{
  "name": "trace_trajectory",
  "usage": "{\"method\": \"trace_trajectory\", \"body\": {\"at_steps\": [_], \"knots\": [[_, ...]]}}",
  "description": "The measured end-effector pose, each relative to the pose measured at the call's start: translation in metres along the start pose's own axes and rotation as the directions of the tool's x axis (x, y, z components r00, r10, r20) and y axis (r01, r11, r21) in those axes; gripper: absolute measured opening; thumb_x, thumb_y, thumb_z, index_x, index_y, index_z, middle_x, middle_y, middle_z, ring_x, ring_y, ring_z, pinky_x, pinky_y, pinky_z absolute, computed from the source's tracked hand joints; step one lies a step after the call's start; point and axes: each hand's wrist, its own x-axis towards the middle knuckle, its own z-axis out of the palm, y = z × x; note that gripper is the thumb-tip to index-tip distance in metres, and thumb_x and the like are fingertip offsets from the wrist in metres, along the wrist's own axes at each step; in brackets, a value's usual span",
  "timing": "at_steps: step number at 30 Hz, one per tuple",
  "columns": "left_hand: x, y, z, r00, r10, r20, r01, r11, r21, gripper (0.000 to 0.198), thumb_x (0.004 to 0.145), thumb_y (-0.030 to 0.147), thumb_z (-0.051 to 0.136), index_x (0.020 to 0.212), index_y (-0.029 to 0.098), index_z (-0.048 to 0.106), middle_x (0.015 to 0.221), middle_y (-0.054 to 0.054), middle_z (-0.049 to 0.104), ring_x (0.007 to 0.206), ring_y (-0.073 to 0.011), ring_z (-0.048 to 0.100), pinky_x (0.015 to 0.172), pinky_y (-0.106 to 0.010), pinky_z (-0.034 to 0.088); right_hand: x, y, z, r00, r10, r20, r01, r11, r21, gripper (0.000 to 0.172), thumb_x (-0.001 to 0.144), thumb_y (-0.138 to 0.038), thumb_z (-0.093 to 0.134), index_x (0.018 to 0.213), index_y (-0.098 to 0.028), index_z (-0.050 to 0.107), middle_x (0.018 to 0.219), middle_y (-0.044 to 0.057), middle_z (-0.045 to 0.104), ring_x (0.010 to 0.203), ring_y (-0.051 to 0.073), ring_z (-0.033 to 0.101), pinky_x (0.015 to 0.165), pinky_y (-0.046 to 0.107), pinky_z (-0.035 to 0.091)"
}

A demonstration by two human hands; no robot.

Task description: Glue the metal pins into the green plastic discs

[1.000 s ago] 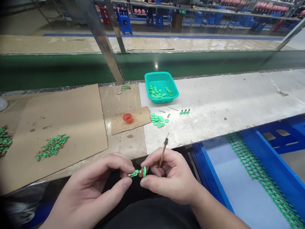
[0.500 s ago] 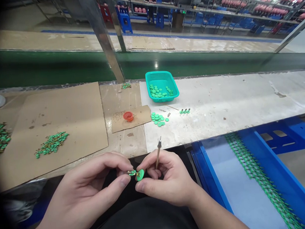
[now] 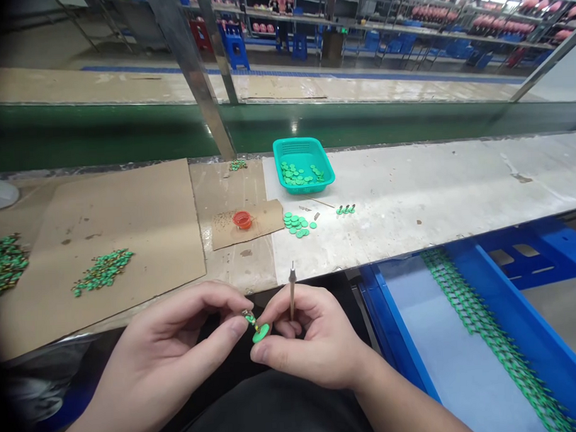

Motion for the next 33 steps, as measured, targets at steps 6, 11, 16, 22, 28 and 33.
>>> {"method": "trace_trajectory", "body": {"at_steps": [6,11,16,22,28,33], "knots": [[0.001,0.004,0.003,1.0,-0.003,-0.007,0.004,0.999,0.035,0.01,0.098,0.03,0.079,0.092,0.03,0.088,0.081,0.003,0.082,0.072,-0.0124,0.075,0.069,-0.018,0.06,-0.006,0.0,0.0,1.0,0.006,0.014,-0.006,1.0,-0.004,0.042,0.086,-0.055,0.106,0.092,-0.024,0.078,0.063,-0.008,0.048,0.058,0.011,0.039,0.056,0.029,0.033],[-0.009,-0.003,0.001,1.0,0.019,0.012,-0.02,0.997,0.08,0.012,0.098,0.037,0.082,0.091,0.029,0.087,0.083,0.0,0.083,0.074,-0.0157,0.077,0.07,-0.02,0.062,-0.009,0.002,-0.004,1.0,0.018,-0.007,-0.018,1.0,-0.003,0.058,0.081,-0.069,0.106,0.105,-0.022,0.081,0.073,-0.005,0.059,0.062,0.01,0.041,0.058,0.027,0.035],[0.006,-0.038,0.014,0.998,0.063,-0.004,-0.061,0.972,0.229,0.033,0.095,0.062,0.089,0.098,0.029,0.087,0.096,-0.005,0.088,0.087,-0.0256,0.082,0.075,-0.028,0.066,-0.018,0.007,-0.031,0.984,0.004,-0.179,-0.019,0.996,-0.085,0.071,0.08,-0.08,0.1,0.112,-0.02,0.082,0.092,0.003,0.078,0.076,0.015,0.064,0.075,0.031,0.053],[0.1,-0.024,0.068,0.944,0.192,0.268,-0.286,0.882,0.374,0.029,0.102,0.049,0.071,0.089,0.027,0.084,0.087,-0.002,0.082,0.076,-0.0197,0.072,0.075,-0.03,0.059,-0.054,0.008,-0.077,0.886,-0.083,-0.455,0.007,0.986,-0.167,0.041,0.096,-0.059,0.093,0.104,-0.02,0.081,0.09,0.003,0.081,0.083,0.018,0.071,0.081,0.031,0.056],[0.228,0.002,0.132,0.94,0.195,0.279,-0.325,0.758,0.566,0.029,0.112,0.048,0.079,0.117,0.02,0.081,0.122,-0.008,0.081,0.11,-0.0238,0.077,0.104,-0.046,0.066,-0.078,0.013,-0.108,0.817,-0.123,-0.564,0.019,0.982,-0.188,0.043,0.098,-0.064,0.089,0.099,-0.021,0.08,0.087,0.005,0.082,0.085,0.022,0.075,0.084,0.036,0.06],[0.286,0.005,0.18,0.949,0.07,0.308,-0.275,0.662,0.697,0.034,0.112,0.047,0.081,0.134,0.021,0.078,0.14,-0.01,0.078,0.123,-0.0274,0.078,0.109,-0.05,0.069,-0.082,0.011,-0.126,0.778,-0.153,-0.609,0.036,0.979,-0.2,0.048,0.1,-0.069,0.086,0.1,-0.021,0.081,0.087,0.006,0.082,0.082,0.023,0.072,0.078,0.035,0.057]]}}
